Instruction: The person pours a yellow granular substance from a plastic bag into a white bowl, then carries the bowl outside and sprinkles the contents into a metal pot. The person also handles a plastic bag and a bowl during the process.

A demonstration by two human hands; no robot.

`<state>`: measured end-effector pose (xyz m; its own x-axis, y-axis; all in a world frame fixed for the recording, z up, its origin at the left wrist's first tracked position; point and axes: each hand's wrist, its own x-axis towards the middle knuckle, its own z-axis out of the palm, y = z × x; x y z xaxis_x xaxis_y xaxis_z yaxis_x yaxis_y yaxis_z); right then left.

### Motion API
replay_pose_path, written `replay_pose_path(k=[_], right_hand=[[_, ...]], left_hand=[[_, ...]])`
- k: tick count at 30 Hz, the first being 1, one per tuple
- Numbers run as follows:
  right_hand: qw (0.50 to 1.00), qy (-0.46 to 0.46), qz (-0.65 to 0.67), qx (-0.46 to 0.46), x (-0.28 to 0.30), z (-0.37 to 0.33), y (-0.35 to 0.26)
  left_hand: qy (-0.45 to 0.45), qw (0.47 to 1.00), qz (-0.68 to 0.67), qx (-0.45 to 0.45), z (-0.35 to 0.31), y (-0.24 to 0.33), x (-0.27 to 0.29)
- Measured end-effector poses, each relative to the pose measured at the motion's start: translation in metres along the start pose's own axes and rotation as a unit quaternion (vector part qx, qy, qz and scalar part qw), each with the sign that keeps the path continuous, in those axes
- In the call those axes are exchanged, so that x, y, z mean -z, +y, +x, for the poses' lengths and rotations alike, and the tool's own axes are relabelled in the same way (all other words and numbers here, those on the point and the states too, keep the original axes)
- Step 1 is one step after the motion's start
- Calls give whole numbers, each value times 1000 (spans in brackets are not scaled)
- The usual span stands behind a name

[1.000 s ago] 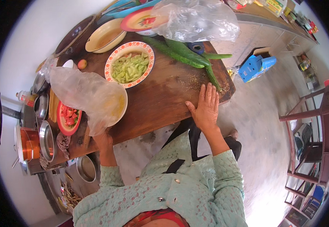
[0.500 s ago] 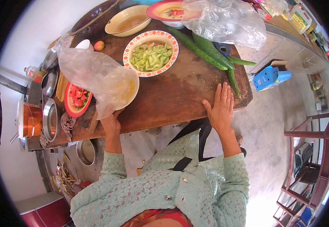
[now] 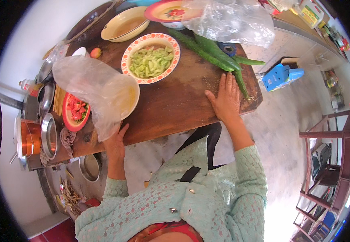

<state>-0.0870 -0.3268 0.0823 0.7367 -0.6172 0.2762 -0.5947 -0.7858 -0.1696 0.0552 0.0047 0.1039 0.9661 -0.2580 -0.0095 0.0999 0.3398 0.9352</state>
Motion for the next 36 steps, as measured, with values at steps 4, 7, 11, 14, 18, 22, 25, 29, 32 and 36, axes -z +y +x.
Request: replay_pose_path(k=[4, 7, 11, 14, 18, 22, 25, 29, 32, 36], right_hand=[[1000, 10, -21, 0, -2, 7, -4], [999, 20, -29, -3, -7, 7, -9], [999, 23, -5, 43, -7, -2, -27], [989, -10, 90, 116, 9, -10, -36], [980, -5, 165, 107, 38, -34, -40], [989, 37, 146, 4, 37, -68, 5], [993, 47, 96, -39, 29, -79, 31], [991, 77, 61, -89, 20, -71, 33], [995, 71, 18, -71, 16, -60, 32], [994, 88, 25, -64, 14, -50, 31]], left_hand=[[-2, 998, -56, 18, -10, 0, 3], [10, 997, -65, 47, -21, 4, -6], [27, 995, -47, 84, -37, 1, -16], [26, 986, -75, 149, -51, -9, -21], [-53, 978, -91, 179, -71, -18, -34], [-124, 961, -101, 224, -82, -32, -44], [-199, 936, -117, 265, -85, -47, -50], [-290, 883, -94, 358, -87, -77, -61], [-285, 847, -119, 433, -87, -108, -70], [-226, 810, -197, 503, -78, -161, -75]])
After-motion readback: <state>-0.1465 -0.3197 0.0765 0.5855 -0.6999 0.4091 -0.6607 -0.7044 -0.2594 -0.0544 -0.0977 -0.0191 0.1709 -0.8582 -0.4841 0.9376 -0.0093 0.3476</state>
